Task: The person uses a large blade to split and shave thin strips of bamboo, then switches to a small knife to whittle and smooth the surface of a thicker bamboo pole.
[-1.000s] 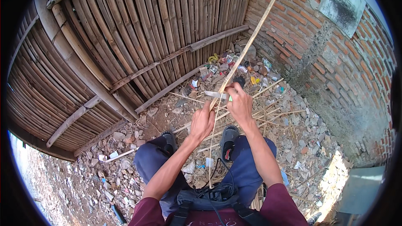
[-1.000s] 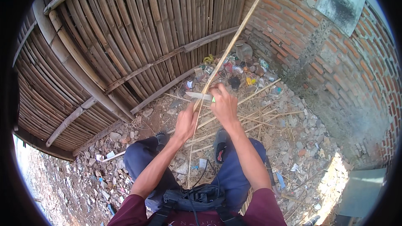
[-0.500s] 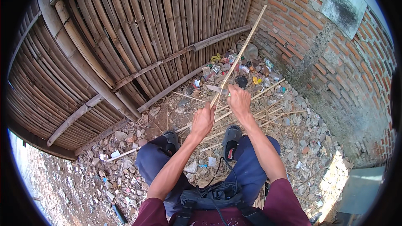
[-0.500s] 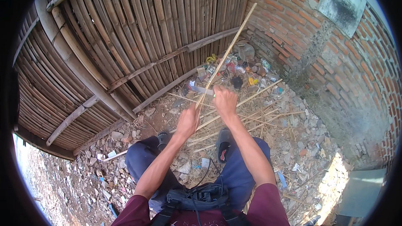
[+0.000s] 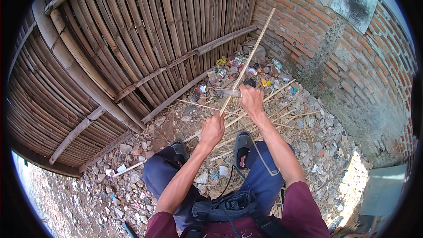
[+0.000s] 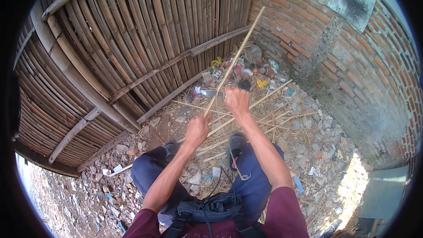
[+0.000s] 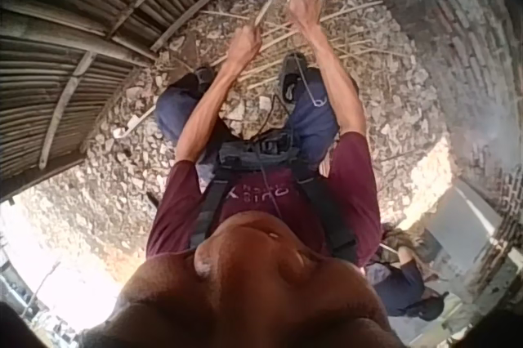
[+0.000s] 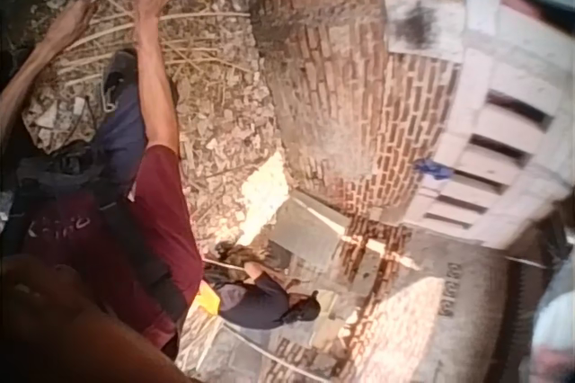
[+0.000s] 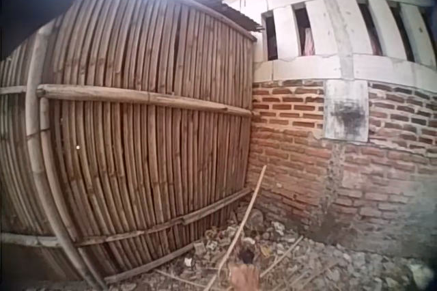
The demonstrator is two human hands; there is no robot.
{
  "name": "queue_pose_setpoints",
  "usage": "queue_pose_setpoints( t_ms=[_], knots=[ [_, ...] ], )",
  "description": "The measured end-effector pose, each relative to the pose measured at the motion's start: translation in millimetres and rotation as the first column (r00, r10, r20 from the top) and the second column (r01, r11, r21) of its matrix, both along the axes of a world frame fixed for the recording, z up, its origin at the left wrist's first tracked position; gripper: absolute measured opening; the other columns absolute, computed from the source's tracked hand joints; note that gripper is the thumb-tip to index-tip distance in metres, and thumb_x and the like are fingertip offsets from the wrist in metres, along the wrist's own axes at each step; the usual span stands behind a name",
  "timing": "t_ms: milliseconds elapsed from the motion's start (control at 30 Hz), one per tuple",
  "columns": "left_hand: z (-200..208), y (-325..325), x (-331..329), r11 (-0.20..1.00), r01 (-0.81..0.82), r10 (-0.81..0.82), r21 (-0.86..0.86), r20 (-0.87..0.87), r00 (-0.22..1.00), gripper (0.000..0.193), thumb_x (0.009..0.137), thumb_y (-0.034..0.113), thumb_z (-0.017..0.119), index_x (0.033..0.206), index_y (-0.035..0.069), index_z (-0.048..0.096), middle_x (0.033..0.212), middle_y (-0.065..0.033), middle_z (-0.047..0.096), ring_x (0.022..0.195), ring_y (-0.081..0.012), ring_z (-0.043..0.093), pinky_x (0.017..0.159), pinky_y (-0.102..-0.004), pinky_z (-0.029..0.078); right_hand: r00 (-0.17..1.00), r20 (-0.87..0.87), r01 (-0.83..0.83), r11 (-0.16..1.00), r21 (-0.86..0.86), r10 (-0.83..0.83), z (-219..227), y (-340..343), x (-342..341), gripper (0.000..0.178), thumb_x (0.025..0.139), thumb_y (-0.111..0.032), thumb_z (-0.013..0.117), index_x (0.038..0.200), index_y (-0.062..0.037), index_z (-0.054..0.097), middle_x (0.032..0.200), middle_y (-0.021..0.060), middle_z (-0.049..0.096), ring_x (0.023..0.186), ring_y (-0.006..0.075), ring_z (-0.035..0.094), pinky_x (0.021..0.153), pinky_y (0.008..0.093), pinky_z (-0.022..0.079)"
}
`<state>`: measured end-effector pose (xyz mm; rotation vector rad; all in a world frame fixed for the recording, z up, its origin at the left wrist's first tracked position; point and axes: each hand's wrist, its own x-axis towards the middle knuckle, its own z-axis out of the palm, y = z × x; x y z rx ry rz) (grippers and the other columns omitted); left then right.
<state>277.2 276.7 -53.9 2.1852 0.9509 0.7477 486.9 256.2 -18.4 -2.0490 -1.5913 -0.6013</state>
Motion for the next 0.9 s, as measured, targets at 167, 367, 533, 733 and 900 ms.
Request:
queue_pose_setpoints(
  t_ms=[167,367,533,733,900],
  knots=[
    [-2.8,2.4,1.2,1.0,0.004,-0.005,0.011,0.033,0.999,0.023,0.107,0.018,0.054,0.1,-0.003,0.06,0.077,-0.0363,0.066,0.077,-0.058,0.066,0.074,-0.0652,0.051,0.997,-0.039,0.065,0.998,-0.001,-0.065,0.0,5.7,13.3,0.009,0.079,-0.005,0.065,0.085,-0.0038,0.072,0.077,0.0213,0.073,0.069,0.041,0.074,0.059,0.0528,0.057],
    [0.9,3.2,0.0,1.0,-0.022,0.022,0.015,0.026,0.999,0.024,0.106,0.017,0.056,0.097,-0.004,0.061,0.077,-0.0378,0.065,0.077,-0.0584,0.066,0.075,-0.0657,0.051,0.976,-0.131,0.177,0.984,0.023,-0.173,7.6,6.3,15.7,0.012,0.082,-0.004,0.061,0.089,-0.0022,0.071,0.076,0.0241,0.073,0.069,0.0448,0.073,0.06,0.0564,0.055],
    [1.3,0.8,-4.9,0.999,-0.038,0.038,-0.014,0.015,0.999,0.023,0.105,0.016,0.057,0.096,-0.005,0.06,0.077,-0.0378,0.065,0.077,-0.0577,0.065,0.074,-0.0649,0.051,0.985,-0.149,0.088,0.996,0.006,-0.086,5.6,-0.2,17.8,0.013,0.081,-0.004,0.062,0.09,-0.0016,0.071,0.079,0.0246,0.073,0.07,0.0457,0.073,0.06,0.0563,0.055],
    [-8.4,-3.3,-1.2,0.999,-0.019,0.02,0.037,-0.033,0.999,0.022,0.105,0.016,0.056,0.104,-0.005,0.059,0.077,-0.0371,0.066,0.077,-0.0567,0.067,0.074,-0.0641,0.053,0.996,0.067,0.059,0.993,-0.097,-0.053,20.3,-0.7,48.1,0.015,0.08,-0.004,0.062,0.091,-0.0027,0.071,0.073,0.0232,0.071,0.062,0.0376,0.074,0.051,0.0516,0.054],
    [0.0,-3.2,-3.9,0.999,-0.017,0.016,0.031,0.024,1.0,0.02,0.105,0.016,0.056,0.102,-0.003,0.06,0.073,-0.0361,0.065,0.075,-0.0564,0.066,0.072,-0.0635,0.053,0.984,0.176,0.035,0.999,-0.014,-0.032,33.8,5.0,53.5,0.02,0.08,-0.007,0.063,0.097,-0.0047,0.073,0.071,0.022,0.072,0.063,0.0396,0.073,0.055,0.0523,0.056]
  ],
)
